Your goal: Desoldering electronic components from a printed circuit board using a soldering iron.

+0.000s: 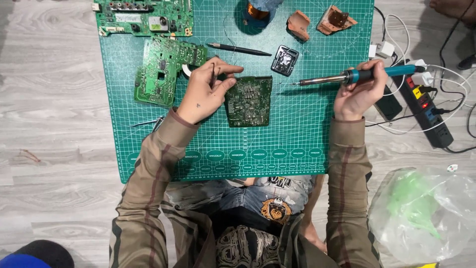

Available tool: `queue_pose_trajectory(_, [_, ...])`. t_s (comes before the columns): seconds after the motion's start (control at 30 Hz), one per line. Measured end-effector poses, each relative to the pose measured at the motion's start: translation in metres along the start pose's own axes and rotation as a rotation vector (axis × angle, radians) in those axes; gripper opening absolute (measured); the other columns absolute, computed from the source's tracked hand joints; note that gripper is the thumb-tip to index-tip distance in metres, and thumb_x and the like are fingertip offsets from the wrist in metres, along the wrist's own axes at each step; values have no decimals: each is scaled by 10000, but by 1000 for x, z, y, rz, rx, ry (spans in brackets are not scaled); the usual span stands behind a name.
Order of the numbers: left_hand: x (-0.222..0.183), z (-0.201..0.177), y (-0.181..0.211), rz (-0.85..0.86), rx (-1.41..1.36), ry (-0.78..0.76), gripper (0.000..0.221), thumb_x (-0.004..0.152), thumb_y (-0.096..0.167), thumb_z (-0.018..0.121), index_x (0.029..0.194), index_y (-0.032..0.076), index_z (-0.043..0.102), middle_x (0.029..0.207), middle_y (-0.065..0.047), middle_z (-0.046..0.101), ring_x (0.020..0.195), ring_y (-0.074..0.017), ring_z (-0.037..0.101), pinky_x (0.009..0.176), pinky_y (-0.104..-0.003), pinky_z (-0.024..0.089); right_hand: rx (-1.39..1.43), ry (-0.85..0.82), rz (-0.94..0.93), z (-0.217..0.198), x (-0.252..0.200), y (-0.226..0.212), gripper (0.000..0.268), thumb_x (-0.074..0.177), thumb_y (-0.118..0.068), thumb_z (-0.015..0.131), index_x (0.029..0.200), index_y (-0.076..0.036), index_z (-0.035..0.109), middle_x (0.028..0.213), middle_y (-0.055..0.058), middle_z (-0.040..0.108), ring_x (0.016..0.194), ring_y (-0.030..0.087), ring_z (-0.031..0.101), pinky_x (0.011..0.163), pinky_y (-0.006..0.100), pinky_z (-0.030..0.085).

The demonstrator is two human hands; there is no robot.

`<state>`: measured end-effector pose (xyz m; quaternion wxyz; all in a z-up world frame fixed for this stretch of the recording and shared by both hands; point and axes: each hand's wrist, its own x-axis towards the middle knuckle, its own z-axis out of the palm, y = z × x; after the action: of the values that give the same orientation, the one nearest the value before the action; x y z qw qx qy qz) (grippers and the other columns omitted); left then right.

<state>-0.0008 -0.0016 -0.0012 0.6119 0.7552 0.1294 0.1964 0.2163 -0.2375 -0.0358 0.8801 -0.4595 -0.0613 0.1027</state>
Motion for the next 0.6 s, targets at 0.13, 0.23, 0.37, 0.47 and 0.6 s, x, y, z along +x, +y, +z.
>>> queue_pose_trajectory(0.13, [0, -1, -10, -44, -253, -52, 232, 890, -74, 513, 1089, -25, 621, 861, -105, 484, 406, -99, 524, 379, -203, 457, -95, 83, 10, -5, 3, 0, 263, 884, -351, 517, 799, -108, 464, 591, 7, 384, 355, 72, 355, 277, 171, 285])
queue_pose_trajectory(0.23, [2, -1, -13, -87, -310, -68, 226, 901, -55, 501, 1094, -32, 617, 878, -101, 468, 431, -121, 562, 395, -217, 484, -61, 106, 17, -3, 5, -3, 255, 875, -346, 533, 789, -115, 469, 590, 1, 367, 365, 71, 350, 280, 165, 287])
queue_pose_trajectory(0.37, [4, -1, -17, 17, -432, -133, 222, 917, -73, 467, 1078, -63, 620, 915, -127, 480, 572, -107, 566, 471, -265, 549, 40, 97, 24, -12, 10, -1, 244, 875, -322, 535, 797, -103, 460, 612, 10, 342, 379, 82, 335, 280, 175, 286])
queue_pose_trajectory(0.47, [4, -1, -28, 121, -442, -176, 164, 921, -39, 494, 1003, -84, 628, 903, -154, 494, 606, -160, 601, 510, -300, 571, 72, 93, 9, -13, 9, -2, 247, 873, -318, 542, 798, -97, 461, 616, 14, 341, 384, 85, 332, 278, 177, 281])
queue_pose_trajectory(0.6, [5, -3, -34, 184, -408, -212, 151, 915, 14, 527, 909, -56, 661, 892, -153, 536, 643, -161, 629, 525, -255, 540, 86, 62, -2, -15, 11, -2, 246, 884, -312, 533, 798, -96, 452, 605, 8, 318, 383, 79, 316, 277, 174, 271])
